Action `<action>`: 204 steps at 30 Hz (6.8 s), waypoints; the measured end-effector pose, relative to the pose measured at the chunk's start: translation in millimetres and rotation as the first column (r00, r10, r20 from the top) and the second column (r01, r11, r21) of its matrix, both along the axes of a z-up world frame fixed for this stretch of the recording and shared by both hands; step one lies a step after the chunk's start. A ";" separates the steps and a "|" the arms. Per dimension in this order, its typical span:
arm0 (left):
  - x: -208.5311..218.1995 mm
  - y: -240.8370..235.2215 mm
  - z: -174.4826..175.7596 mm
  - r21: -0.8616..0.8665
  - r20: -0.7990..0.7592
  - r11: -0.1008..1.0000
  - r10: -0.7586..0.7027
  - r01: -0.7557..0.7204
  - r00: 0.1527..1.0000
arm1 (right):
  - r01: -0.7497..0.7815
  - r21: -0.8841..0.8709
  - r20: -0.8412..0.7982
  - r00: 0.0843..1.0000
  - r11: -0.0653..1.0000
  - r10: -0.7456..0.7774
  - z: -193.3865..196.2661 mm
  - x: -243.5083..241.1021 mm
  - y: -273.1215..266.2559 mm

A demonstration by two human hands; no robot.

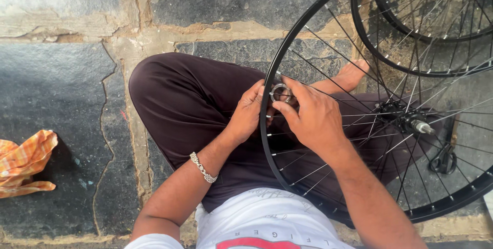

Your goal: The person sits on the floor and uses a spoke wrench to tighten the nipples on a bicycle wheel. They rotate the wheel to access different spokes and continue adjusting the tension.

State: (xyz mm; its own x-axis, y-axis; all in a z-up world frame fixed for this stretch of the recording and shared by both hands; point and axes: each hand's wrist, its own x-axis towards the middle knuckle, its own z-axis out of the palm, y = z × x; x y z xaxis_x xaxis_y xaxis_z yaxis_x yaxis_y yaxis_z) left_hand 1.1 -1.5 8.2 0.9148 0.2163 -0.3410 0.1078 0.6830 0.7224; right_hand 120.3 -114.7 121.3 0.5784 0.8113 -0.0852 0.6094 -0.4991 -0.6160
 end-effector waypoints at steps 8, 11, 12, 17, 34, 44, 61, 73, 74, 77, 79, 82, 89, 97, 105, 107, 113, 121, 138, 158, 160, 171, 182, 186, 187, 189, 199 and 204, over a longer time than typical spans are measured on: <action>-7.4 -5.8 -3.4 0.127 0.071 0.990 0.055 -0.063 0.996 | 0.020 -0.022 -0.022 1.000 1.000 -0.021 5.0 -10.8 -3.3; -12.1 -9.6 -6.0 0.106 0.097 0.989 0.088 -0.098 0.991 | -0.069 0.049 -0.120 0.990 0.996 0.074 9.1 -4.8 -9.4; -12.6 -10.2 -6.4 0.114 0.112 0.988 0.095 -0.107 0.989 | -0.085 0.064 -0.143 0.985 0.994 0.093 10.6 -3.4 -10.5; -8.4 -9.7 -9.6 0.094 -0.006 0.984 0.150 -0.149 0.989 | -0.040 0.139 -0.104 0.993 0.989 0.055 12.8 -10.3 -2.7; -5.8 -1.1 1.6 -0.016 -0.015 0.998 0.068 -0.068 0.998 | 0.088 -0.218 0.048 0.996 0.972 -0.079 -7.6 -10.4 8.9; -12.4 -0.1 7.1 -0.024 -0.019 1.000 0.018 -0.018 1.000 | 0.087 -0.222 -0.087 0.990 0.971 -0.109 -12.4 -10.0 -1.0; -11.6 -1.4 7.6 -0.083 -0.030 0.996 0.016 -0.018 0.999 | -0.046 0.062 0.001 0.999 0.997 0.046 2.9 -7.1 -4.5; -10.8 0.2 1.0 -0.083 -0.034 0.996 0.017 -0.019 0.999 | -0.046 0.217 -0.066 0.996 0.975 0.061 6.3 -11.9 -2.6; -10.6 -0.2 0.6 -0.077 -0.035 0.997 0.018 -0.020 0.999 | 0.000 0.184 -0.096 0.995 0.983 0.018 5.9 -13.0 -2.1; -9.9 -0.2 0.1 -0.050 -0.033 0.999 0.021 -0.023 0.999 | 0.089 0.095 -0.093 0.992 0.991 -0.081 3.0 -17.1 1.0; -9.5 -0.5 0.6 -0.029 -0.037 0.999 0.018 -0.020 0.999 | 0.089 0.050 0.024 0.996 0.995 -0.090 -0.3 -18.9 2.4; -8.7 0.7 1.9 0.005 -0.049 1.000 0.006 -0.006 0.999 | 0.054 0.067 0.112 0.992 0.996 -0.062 -6.3 -18.2 2.6; -8.8 1.2 4.8 0.038 -0.021 0.999 0.001 0.000 1.000 | 0.084 -0.182 0.254 0.967 0.980 -0.035 -16.2 -19.4 8.0; -10.3 2.4 8.4 -0.014 -0.012 1.000 -0.015 0.014 1.000 | 0.020 -0.069 -0.320 0.946 0.997 -0.041 2.7 -0.4 -4.1; -13.6 0.9 9.9 0.036 0.030 0.999 -0.018 0.017 0.999 | 0.114 -0.195 -0.352 0.919 0.974 -0.178 5.5 -6.2 -0.6; -13.5 -0.2 10.6 0.033 0.039 0.999 -0.010 0.009 0.999 | 0.127 -0.248 -0.334 0.919 0.960 -0.208 7.9 -8.8 -0.4; -20.7 -3.1 18.4 0.047 0.012 0.999 -0.001 0.001 1.000 | 0.114 -0.079 -0.140 0.982 0.990 -0.124 9.8 -26.2 -8.8; -25.5 -9.5 12.2 0.005 0.063 1.000 0.027 -0.028 0.998 | 0.088 0.111 0.188 0.976 0.990 -0.108 -1.4 -47.7 -16.1; -24.1 -4.9 20.3 0.021 0.159 1.000 -0.022 0.019 0.987 | -0.021 0.167 -0.092 0.995 0.986 0.037 24.5 -38.6 -28.1; -18.3 7.3 21.9 0.018 0.179 0.994 -0.111 0.110 0.977 | -0.085 0.402 0.311 0.949 0.912 -0.049 16.5 -32.9 -32.3; -23.0 5.4 19.8 0.028 0.186 0.995 -0.103 0.099 0.977 | -0.040 0.449 0.158 0.987 0.893 -0.035 22.6 -30.2 -33.9; -17.8 4.7 5.3 0.035 0.117 0.995 -0.097 0.093 0.988 | -0.113 -0.084 -0.137 0.985 0.990 0.101 34.1 -5.2 3.4; -15.2 5.6 1.2 0.006 0.123 0.995 -0.102 0.102 0.987 | -0.101 -0.141 -0.181 0.981 0.985 0.075 31.2 -6.9 4.9; -15.3 3.7 1.4 0.013 0.166 0.996 -0.085 0.084 0.982 | -0.087 -0.180 -0.171 0.984 0.980 0.055 26.2 -8.5 1.9; -16.0 4.1 2.1 0.028 0.153 0.995 -0.094 0.091 0.984 | -0.081 -0.189 -0.161 0.986 0.979 0.051 25.0 -8.2 1.7; -18.5 4.8 3.9 0.058 0.125 0.993 -0.110 0.104 0.986 | -0.119 -0.059 -0.164 0.981 0.991 0.108 26.3 -10.4 -4.4; -19.0 2.2 -4.3 0.081 0.187 0.995 -0.069 0.055 0.980 | -0.094 0.034 0.007 0.996 0.995 0.093 9.2 -20.7 -18.0; -19.7 1.7 -2.0 0.085 0.181 0.994 -0.082 0.068 0.980 | -0.065 -0.182 0.339 0.932 0.981 0.124 -7.7 -31.3 -13.8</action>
